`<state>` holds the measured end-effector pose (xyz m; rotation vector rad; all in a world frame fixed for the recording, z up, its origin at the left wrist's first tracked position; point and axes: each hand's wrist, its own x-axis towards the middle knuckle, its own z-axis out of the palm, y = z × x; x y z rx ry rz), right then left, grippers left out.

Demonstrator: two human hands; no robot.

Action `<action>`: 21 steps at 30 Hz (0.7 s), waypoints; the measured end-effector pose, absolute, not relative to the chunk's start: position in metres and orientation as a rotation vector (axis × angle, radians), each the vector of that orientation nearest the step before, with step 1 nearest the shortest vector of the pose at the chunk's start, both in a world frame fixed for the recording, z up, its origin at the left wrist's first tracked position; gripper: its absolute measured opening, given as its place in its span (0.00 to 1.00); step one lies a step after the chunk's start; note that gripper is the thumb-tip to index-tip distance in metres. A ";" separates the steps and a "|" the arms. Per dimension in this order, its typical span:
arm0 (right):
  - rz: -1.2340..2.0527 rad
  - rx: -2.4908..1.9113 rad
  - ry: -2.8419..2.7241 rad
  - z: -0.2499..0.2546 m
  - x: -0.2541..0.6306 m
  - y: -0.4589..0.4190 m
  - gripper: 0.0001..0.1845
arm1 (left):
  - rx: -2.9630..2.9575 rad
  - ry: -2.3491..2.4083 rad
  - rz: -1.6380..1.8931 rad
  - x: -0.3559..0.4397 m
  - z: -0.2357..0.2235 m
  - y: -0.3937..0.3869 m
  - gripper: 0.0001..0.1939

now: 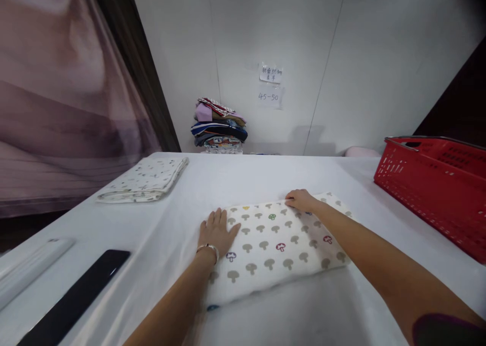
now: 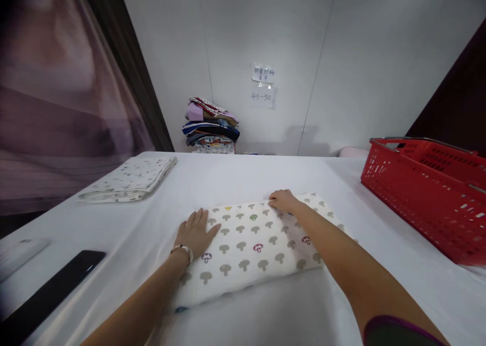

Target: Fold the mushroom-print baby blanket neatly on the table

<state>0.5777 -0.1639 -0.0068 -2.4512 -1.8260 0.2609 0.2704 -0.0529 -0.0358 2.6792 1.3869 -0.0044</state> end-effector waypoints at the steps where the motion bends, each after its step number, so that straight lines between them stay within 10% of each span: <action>1: 0.263 -2.447 -1.827 -0.007 0.574 -0.162 0.12 | 2.675 1.387 -0.006 0.270 -0.035 -0.053 0.41; 11: 0.130 -2.514 -1.732 -0.019 0.567 -0.151 0.12 | 2.683 1.387 0.017 0.270 -0.036 -0.053 0.40; 21: 0.315 -2.306 -1.907 -0.039 0.521 -0.167 0.39 | 2.703 1.398 0.009 0.270 -0.037 -0.052 0.40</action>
